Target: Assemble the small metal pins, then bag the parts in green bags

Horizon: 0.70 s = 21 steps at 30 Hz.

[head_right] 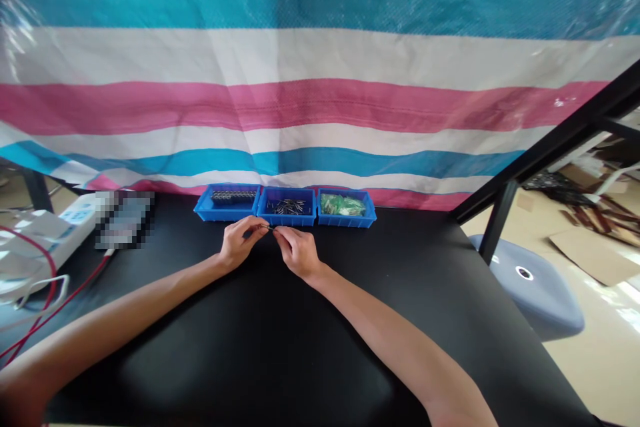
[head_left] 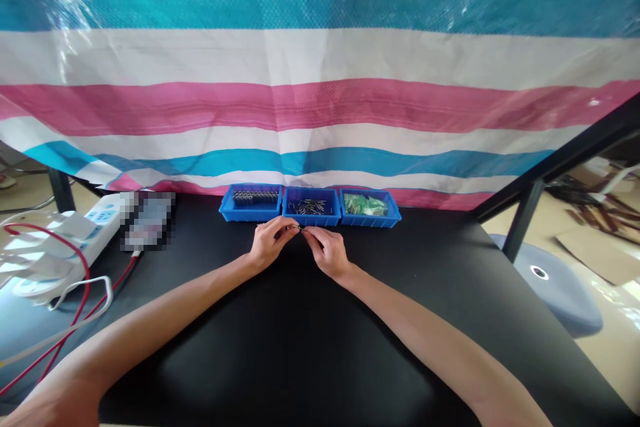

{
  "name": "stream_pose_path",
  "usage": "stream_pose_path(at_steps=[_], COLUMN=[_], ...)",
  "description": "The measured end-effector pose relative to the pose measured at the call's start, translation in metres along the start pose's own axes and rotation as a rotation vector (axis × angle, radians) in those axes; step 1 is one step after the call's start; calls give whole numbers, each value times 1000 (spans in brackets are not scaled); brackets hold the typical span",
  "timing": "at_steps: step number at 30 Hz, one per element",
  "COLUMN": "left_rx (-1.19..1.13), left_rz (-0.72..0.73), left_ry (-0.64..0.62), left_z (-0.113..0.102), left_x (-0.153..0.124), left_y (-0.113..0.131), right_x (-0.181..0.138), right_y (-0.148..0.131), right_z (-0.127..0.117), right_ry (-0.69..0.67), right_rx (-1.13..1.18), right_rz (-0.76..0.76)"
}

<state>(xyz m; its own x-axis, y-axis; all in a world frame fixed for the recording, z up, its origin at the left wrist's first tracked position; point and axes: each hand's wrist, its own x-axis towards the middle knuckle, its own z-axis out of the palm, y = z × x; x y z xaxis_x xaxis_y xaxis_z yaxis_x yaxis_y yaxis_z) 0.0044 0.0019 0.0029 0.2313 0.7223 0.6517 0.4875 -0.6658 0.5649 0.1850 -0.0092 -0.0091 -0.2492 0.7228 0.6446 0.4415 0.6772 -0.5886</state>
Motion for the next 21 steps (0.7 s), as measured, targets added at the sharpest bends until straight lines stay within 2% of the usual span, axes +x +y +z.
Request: stream_pose_path(at_steps=[11,21], left_rx=[-4,-185], left_rz=[107,-85], left_ry=[44,72], left_z=[-2,-3], left_x=[-1,-7], left_y=[5,8], right_x=[3,3], right_y=[-4,-4], right_z=[-2,-3], right_ry=[-105,-128], right_rx=[-55,-78], right_rz=[66,44])
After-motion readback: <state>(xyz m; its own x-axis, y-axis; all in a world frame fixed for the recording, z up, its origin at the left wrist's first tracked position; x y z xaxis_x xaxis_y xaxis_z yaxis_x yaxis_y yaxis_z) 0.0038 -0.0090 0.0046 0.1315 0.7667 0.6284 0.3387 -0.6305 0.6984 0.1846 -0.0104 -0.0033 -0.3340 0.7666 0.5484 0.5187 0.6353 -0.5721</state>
